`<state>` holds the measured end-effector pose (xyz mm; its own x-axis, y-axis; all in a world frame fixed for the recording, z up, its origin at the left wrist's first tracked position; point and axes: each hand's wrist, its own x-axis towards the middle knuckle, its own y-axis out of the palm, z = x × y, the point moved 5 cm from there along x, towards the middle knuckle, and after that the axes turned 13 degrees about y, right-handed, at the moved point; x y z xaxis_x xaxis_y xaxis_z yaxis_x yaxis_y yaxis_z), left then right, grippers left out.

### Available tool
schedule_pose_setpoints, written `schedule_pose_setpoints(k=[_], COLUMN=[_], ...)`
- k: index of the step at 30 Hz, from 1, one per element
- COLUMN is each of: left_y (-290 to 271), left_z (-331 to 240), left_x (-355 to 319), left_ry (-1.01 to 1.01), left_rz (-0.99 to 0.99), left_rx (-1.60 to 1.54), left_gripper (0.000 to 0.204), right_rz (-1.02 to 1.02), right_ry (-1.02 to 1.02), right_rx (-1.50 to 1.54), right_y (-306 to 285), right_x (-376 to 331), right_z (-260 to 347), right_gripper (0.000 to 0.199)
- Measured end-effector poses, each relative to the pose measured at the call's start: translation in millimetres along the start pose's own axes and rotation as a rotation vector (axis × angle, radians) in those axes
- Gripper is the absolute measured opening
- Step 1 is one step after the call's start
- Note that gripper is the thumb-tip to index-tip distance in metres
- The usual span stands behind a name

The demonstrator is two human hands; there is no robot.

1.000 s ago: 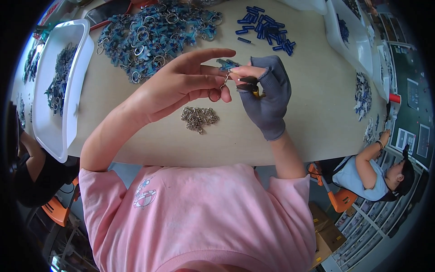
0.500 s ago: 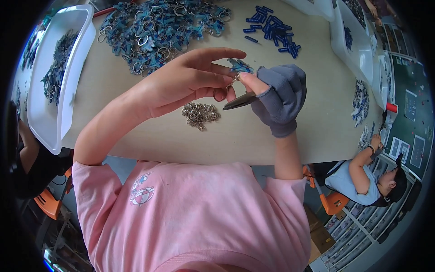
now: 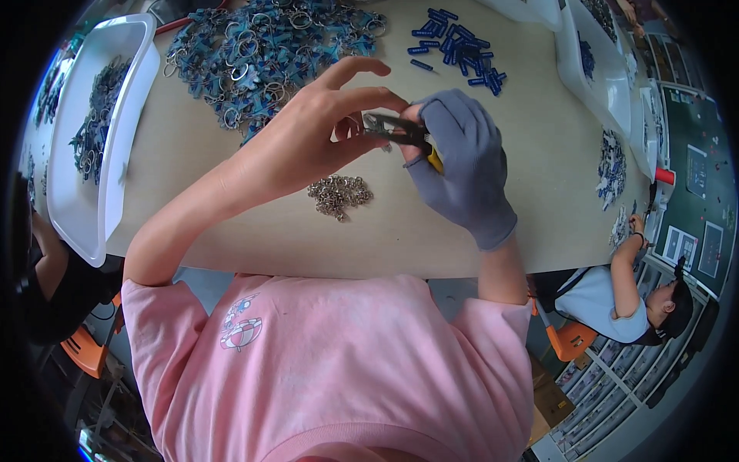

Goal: The person assembles keychains by attaching metal rings and chains to plastic charms using pliers.

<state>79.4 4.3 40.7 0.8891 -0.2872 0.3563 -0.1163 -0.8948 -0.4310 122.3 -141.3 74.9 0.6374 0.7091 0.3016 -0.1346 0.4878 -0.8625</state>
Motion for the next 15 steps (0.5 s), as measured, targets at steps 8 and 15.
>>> schedule_pose_setpoints(k=[8, 15], left_y=[2.5, 8.6], left_z=[0.8, -2.2], left_x=[-6.1, -13.2], left_ry=[0.249, 0.423], left_rz=[-0.054, -0.173], left_rx=[0.013, 0.292], left_gripper=[0.023, 0.021], right_rz=[0.496, 0.566], right_ry=[0.739, 0.768], right_rx=[0.597, 0.731], right_y=[16.2, 24.1], right_x=[-4.4, -1.2], right_z=[-21.4, -22.7], right_gripper=[0.021, 0.024])
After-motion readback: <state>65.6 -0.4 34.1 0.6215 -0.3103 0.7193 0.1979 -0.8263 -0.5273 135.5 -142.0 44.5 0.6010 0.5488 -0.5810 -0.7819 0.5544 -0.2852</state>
